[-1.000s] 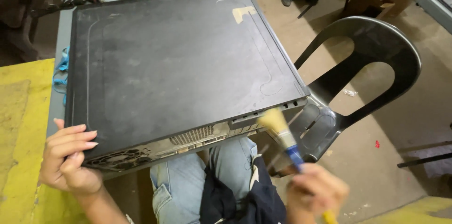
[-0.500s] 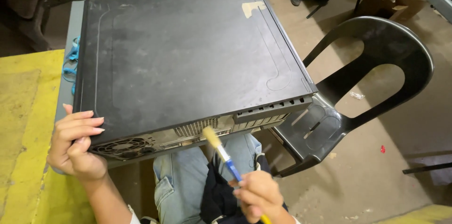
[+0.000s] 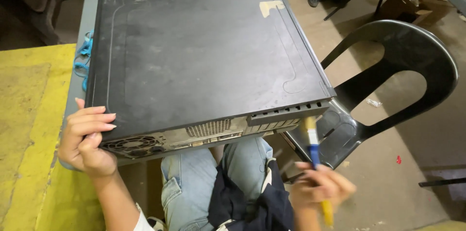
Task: Cleaning the exterior and vents of a computer case using a paintbrush to remove dust.
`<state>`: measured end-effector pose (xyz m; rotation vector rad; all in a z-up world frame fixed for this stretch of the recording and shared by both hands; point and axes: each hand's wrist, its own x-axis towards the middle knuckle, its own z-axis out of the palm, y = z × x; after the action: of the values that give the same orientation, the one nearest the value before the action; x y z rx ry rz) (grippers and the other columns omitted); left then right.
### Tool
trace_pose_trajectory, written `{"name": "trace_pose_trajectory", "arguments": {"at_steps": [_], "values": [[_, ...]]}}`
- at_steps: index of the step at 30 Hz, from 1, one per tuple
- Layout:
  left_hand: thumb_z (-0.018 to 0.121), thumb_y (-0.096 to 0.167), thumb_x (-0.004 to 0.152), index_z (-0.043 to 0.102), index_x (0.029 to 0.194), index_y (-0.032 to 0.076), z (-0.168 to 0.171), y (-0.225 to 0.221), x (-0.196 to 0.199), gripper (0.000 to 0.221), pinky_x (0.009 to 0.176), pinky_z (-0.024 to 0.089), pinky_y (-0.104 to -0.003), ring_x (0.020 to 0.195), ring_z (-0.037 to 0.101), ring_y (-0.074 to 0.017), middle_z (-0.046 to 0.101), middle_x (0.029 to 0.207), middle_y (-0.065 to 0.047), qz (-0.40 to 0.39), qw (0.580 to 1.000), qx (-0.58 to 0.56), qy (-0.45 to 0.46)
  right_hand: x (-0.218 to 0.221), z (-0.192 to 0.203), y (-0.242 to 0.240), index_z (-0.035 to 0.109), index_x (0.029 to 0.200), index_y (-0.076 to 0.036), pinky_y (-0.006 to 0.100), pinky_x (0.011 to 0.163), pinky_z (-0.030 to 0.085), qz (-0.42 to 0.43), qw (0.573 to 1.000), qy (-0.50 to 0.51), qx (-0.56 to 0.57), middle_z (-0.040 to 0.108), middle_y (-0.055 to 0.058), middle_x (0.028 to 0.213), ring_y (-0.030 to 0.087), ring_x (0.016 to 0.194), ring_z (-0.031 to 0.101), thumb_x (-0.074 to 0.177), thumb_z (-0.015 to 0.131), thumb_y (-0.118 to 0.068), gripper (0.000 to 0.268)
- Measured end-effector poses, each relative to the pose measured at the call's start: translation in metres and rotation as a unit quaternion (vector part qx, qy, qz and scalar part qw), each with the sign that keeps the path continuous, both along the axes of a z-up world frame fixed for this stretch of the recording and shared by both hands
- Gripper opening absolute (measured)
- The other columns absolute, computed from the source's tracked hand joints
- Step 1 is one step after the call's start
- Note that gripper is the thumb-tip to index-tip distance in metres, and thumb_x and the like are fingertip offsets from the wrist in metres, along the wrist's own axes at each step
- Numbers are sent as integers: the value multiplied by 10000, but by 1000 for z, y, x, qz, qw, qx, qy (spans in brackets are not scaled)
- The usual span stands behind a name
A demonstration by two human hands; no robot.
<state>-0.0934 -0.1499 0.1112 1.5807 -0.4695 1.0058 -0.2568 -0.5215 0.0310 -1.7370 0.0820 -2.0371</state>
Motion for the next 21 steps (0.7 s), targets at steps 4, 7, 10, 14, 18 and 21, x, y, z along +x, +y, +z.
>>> {"name": "trace_pose_trajectory", "arguments": {"at_steps": [4, 7, 10, 14, 18, 21], "values": [[407, 47, 861, 556, 789, -30, 1, 0, 1, 182, 1326, 452, -596, 993, 616, -362, 638, 890, -234, -9, 1000, 4, -6, -15, -42, 59, 581, 1022, 48, 147, 728, 538, 207, 959, 187, 42, 688, 145, 898, 186, 808, 783, 1046, 466, -397, 460], [408, 45, 866, 567, 791, -29, 2, 0, 1, 190, 1320, 451, -582, 994, 619, -366, 639, 889, -228, -9, 1000, 2, -5, -2, -27, 95, 629, 1017, 82, 191, 691, 636, 386, 914, 122, 7, 629, 162, 1083, 250, 796, 826, 1039, 620, -335, 418], [412, 41, 865, 575, 791, -29, 4, 0, 0, 192, 1309, 451, -583, 990, 620, -369, 642, 884, -223, -12, 1000, 6, -11, 1, -9, 112, 714, 877, -16, 291, 680, 696, 430, 892, 104, -89, 537, 81, 1271, 286, 756, 828, 1117, 523, -287, 409], [408, 40, 862, 576, 787, -16, 5, -1, -1, 193, 1313, 445, -578, 995, 621, -359, 645, 883, -203, -13, 1000, -1, -4, -31, -26, 87, 721, 1109, -82, 293, 833, 671, 493, 832, 241, 76, 761, 170, 1052, 279, 904, 825, 921, 746, -100, 191], [401, 29, 871, 581, 796, -23, 5, 0, -2, 202, 1319, 447, -590, 995, 623, -359, 646, 890, -202, -18, 1000, 4, -5, -3, 13, 34, 639, 819, -100, 284, 563, 678, 330, 933, 140, 10, 718, 152, 803, 247, 655, 782, 1060, 510, -347, 368], [408, 38, 874, 572, 792, -22, 6, 0, -1, 193, 1310, 449, -599, 985, 621, -361, 644, 884, -212, -22, 1000, 8, -10, -4, 3, -3, 608, 945, -50, 283, 595, 476, 105, 993, 55, -3, 497, 114, 1104, 416, 732, 757, 1107, 449, -217, 282]]}}
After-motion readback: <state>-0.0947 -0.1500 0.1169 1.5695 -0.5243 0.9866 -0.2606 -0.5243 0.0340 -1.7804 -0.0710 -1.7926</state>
